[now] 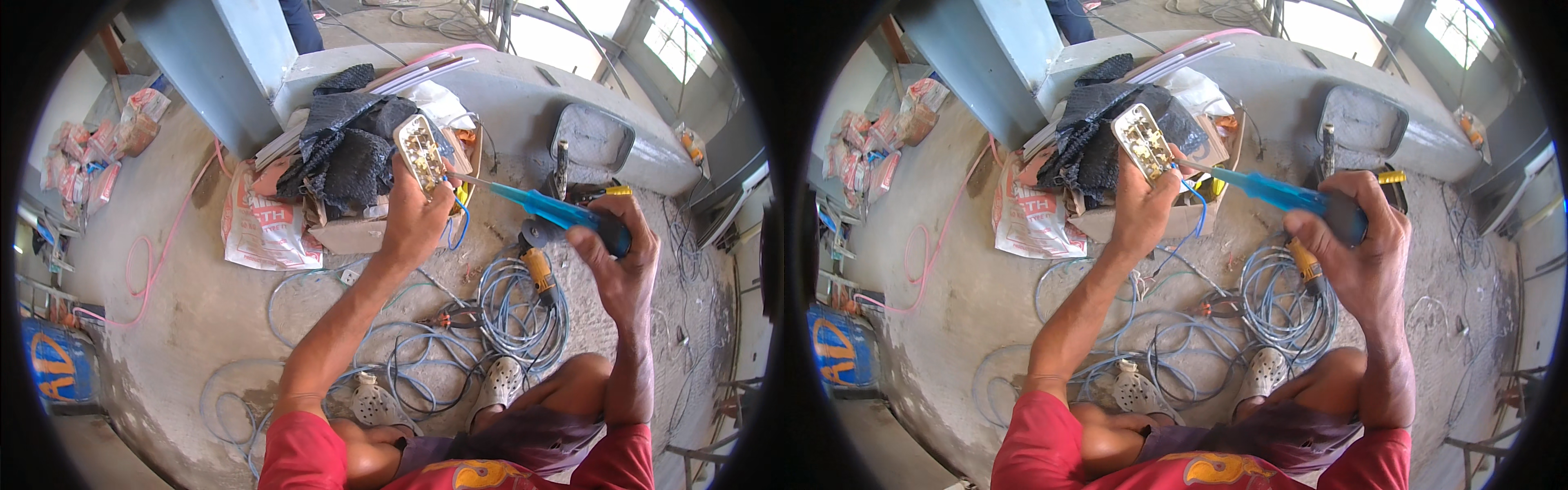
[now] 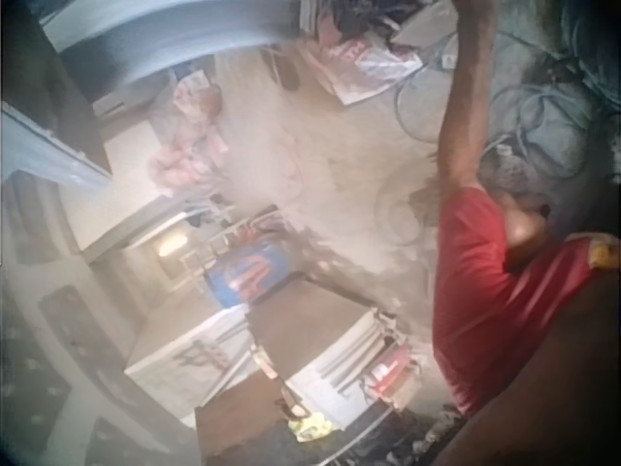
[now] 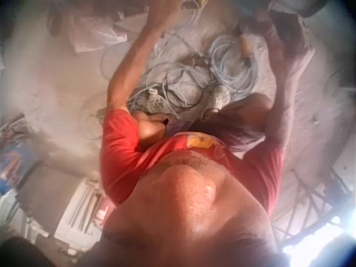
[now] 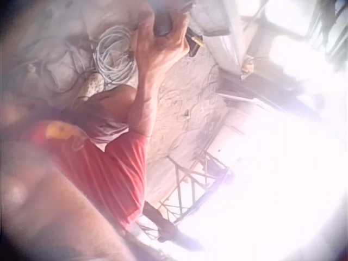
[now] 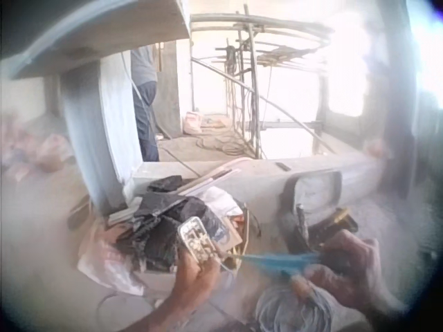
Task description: The person sits on the floor and uses a screwdriver to adjust terminals on a small electrical component. They then use pliers to strip the insulation from a green wire and twist the exposed strands.
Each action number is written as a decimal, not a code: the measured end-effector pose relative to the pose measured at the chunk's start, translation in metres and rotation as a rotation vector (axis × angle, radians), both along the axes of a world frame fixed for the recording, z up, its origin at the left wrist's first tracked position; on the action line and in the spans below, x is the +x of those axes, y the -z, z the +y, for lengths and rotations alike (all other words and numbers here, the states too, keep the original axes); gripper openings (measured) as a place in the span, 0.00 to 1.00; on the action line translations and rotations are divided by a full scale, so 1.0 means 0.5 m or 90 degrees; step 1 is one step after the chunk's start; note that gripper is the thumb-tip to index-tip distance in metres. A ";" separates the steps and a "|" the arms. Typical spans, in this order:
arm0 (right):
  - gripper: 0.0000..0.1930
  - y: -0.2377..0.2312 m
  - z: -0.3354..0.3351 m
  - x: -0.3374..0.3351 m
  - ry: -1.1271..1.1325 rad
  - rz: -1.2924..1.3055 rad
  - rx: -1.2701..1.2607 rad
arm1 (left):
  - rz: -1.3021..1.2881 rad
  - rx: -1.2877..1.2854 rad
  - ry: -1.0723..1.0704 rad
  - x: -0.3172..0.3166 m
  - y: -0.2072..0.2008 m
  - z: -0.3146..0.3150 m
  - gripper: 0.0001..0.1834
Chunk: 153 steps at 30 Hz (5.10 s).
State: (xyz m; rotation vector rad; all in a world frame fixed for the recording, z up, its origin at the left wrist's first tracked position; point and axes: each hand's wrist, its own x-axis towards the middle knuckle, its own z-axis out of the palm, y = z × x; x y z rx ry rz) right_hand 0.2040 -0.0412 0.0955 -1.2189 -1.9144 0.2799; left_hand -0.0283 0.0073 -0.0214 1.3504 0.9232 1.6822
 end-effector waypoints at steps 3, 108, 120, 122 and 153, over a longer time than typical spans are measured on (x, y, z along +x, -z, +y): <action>0.15 0.005 0.008 -0.004 -0.040 0.095 0.064 | 0.010 0.001 -0.032 0.001 -0.007 0.001 0.19; 0.10 0.141 0.066 -0.003 -0.216 0.060 -0.140 | 0.218 0.022 -0.036 -0.067 0.039 0.012 0.15; 0.09 0.099 0.068 -0.004 -0.162 0.342 -0.707 | 0.215 0.026 0.015 -0.069 0.048 0.008 0.19; 0.08 0.100 0.069 -0.004 -0.159 0.348 -0.740 | 0.230 0.026 0.014 -0.067 0.044 0.008 0.19; 0.17 0.118 0.072 0.003 -0.151 0.172 -0.674 | 0.226 -0.008 0.030 -0.059 0.057 0.005 0.14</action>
